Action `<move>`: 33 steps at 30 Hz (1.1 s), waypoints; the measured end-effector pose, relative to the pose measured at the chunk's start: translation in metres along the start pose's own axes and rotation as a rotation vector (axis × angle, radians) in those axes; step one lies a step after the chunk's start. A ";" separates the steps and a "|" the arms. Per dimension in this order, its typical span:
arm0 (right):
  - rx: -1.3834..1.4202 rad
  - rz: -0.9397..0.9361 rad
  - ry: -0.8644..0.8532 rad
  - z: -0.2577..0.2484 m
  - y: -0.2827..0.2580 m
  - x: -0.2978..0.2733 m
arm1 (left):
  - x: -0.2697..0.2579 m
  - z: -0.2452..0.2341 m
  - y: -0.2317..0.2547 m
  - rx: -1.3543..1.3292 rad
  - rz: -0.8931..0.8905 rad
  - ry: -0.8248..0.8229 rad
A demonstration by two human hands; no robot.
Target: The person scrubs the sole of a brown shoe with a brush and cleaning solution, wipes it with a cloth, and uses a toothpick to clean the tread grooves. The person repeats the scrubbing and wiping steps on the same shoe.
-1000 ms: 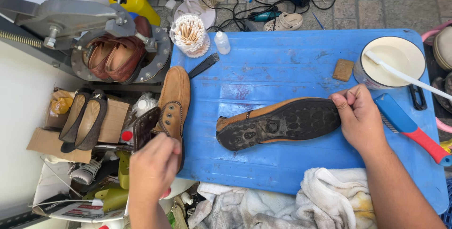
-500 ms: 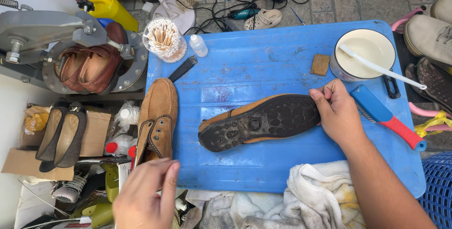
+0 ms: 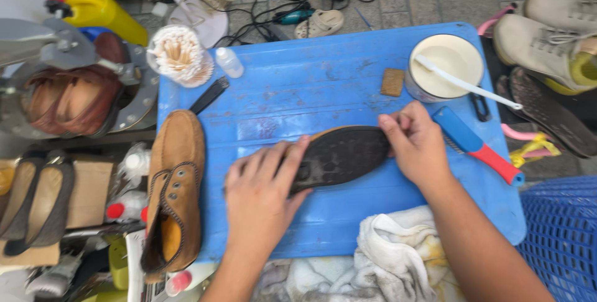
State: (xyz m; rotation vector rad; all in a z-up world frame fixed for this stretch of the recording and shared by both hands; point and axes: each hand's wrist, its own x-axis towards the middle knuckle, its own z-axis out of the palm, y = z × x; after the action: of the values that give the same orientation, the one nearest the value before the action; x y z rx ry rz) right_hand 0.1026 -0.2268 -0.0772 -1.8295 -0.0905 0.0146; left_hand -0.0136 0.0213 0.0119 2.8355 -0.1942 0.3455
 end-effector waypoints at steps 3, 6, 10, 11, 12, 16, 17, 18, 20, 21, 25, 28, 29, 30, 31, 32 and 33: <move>-0.182 -0.249 -0.021 -0.004 -0.007 -0.001 | -0.002 -0.010 -0.007 0.096 -0.051 0.015; -0.594 -0.032 -0.123 -0.010 -0.025 -0.004 | 0.002 -0.008 -0.009 0.133 -0.105 -0.019; -0.665 -0.456 -0.202 -0.013 -0.050 -0.013 | 0.005 -0.003 -0.009 0.151 -0.124 -0.053; -0.668 -0.520 -0.200 -0.017 -0.055 -0.016 | 0.005 -0.002 -0.009 0.149 -0.127 -0.054; -0.669 -0.587 -0.201 -0.020 -0.059 -0.019 | 0.005 -0.001 -0.009 0.148 -0.134 -0.055; -0.707 -0.535 -0.054 -0.056 -0.067 -0.026 | 0.006 0.004 -0.009 0.131 -0.097 0.028; -0.721 -0.506 0.001 -0.067 -0.069 -0.028 | 0.007 0.006 -0.009 0.122 -0.084 0.036; -0.786 -0.478 0.031 -0.080 -0.070 -0.030 | 0.009 0.007 -0.009 0.114 -0.070 0.047; -0.896 -0.398 0.079 -0.098 -0.072 -0.034 | 0.010 0.006 -0.009 0.085 -0.095 0.025; -0.941 -0.346 0.097 -0.104 -0.071 -0.038 | 0.011 0.006 -0.009 0.065 -0.133 -0.008; -0.972 -0.084 0.072 -0.116 -0.058 -0.041 | 0.010 0.000 -0.004 0.106 -0.231 -0.119; -0.906 -0.025 0.035 -0.117 -0.041 -0.036 | 0.007 -0.005 0.000 0.124 -0.203 -0.139; -0.888 -0.020 0.015 -0.116 -0.035 -0.035 | 0.005 -0.006 0.001 0.130 -0.204 -0.146; -0.873 -0.017 0.001 -0.117 -0.033 -0.032 | 0.006 -0.007 0.001 0.133 -0.202 -0.147; -0.858 -0.014 -0.014 -0.120 -0.033 -0.033 | 0.006 -0.007 0.001 0.136 -0.200 -0.149; -0.841 -0.015 -0.013 -0.123 -0.037 -0.036 | 0.005 -0.007 0.000 0.135 -0.197 -0.149; -0.825 -0.015 -0.014 -0.125 -0.042 -0.042 | 0.005 -0.006 -0.001 0.134 -0.195 -0.148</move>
State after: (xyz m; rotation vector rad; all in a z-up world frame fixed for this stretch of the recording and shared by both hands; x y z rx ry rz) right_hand 0.0660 -0.3399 -0.0055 -2.6529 -0.1323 -0.0253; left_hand -0.0100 0.0235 0.0187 2.9812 0.0790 0.1108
